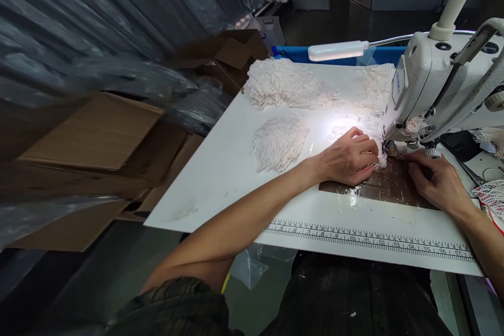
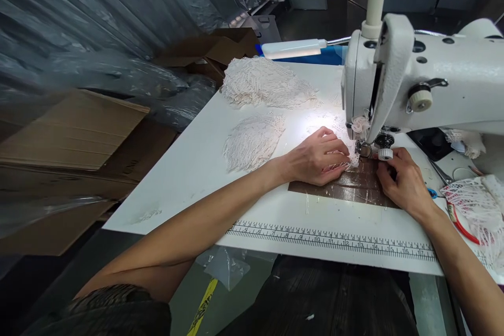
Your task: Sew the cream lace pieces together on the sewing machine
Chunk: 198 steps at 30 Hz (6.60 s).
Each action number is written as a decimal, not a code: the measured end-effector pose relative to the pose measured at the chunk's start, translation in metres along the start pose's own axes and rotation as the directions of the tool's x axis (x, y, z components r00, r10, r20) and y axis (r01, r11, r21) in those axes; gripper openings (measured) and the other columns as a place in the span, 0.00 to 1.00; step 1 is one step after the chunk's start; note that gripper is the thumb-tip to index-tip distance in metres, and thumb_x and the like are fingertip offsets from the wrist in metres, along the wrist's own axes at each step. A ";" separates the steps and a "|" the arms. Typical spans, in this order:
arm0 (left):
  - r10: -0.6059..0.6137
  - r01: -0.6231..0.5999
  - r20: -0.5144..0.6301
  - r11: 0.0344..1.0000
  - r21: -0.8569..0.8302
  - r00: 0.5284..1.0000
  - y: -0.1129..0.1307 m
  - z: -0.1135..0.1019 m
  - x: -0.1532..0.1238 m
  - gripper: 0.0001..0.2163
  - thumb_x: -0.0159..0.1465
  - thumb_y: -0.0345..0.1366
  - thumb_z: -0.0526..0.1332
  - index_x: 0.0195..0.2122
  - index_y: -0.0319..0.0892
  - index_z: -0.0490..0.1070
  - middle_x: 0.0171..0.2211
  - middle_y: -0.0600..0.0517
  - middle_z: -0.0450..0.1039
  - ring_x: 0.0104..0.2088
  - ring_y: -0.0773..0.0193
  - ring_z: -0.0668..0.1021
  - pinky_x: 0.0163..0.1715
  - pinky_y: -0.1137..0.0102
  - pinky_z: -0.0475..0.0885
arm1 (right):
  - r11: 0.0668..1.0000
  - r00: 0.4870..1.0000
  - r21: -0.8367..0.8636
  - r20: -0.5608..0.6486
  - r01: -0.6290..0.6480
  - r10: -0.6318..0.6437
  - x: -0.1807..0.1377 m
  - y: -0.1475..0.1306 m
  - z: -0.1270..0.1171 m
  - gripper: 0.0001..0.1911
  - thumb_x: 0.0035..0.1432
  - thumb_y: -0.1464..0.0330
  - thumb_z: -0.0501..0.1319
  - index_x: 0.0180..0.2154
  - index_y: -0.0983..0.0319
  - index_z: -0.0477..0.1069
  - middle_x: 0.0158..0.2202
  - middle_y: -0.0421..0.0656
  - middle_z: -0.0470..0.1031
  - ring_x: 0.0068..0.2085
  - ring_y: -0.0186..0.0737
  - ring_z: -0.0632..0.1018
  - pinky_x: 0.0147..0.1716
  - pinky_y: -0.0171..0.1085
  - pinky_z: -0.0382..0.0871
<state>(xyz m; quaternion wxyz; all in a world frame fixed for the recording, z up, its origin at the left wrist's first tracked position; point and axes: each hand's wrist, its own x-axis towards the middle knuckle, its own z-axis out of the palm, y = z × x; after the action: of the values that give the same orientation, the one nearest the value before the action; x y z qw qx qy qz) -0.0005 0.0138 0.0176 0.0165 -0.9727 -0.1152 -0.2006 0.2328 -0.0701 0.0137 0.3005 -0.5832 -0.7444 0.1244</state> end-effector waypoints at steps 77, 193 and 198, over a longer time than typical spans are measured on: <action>-0.423 0.561 0.455 0.167 -0.810 0.783 -0.033 0.008 0.011 0.22 0.57 0.36 0.62 0.51 0.36 0.61 0.31 0.50 0.75 0.32 0.66 0.77 0.29 0.72 0.68 | 0.863 0.997 -0.498 0.046 0.080 -0.066 0.027 -0.003 0.035 0.34 0.69 0.48 0.37 0.38 0.63 0.73 0.21 0.46 0.70 0.22 0.42 0.71 0.20 0.37 0.50; -0.028 0.021 0.058 0.993 0.115 0.998 0.009 0.011 0.001 0.15 0.72 0.31 0.47 0.39 0.31 0.72 0.41 0.40 0.72 0.36 0.63 0.74 0.41 0.67 0.74 | 0.886 0.915 -0.229 0.080 0.403 -0.395 0.001 0.005 0.013 0.18 0.66 0.68 0.51 0.51 0.55 0.77 0.42 0.49 0.72 0.40 0.45 0.74 0.32 0.40 0.70; 0.046 -0.052 0.041 0.986 0.161 0.998 0.007 0.013 0.000 0.14 0.72 0.29 0.48 0.38 0.34 0.72 0.40 0.43 0.74 0.35 0.65 0.74 0.39 0.68 0.72 | 0.888 0.926 -0.263 0.128 0.377 -0.355 -0.001 0.007 0.014 0.18 0.66 0.68 0.52 0.50 0.54 0.77 0.42 0.49 0.73 0.40 0.45 0.74 0.33 0.40 0.70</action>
<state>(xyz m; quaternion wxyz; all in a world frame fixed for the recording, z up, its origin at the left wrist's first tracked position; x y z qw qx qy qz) 0.0063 0.0082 0.0058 0.0982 -0.9743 -0.1076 -0.1719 0.2300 -0.0666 -0.0009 0.2033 -0.4641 -0.8619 -0.0202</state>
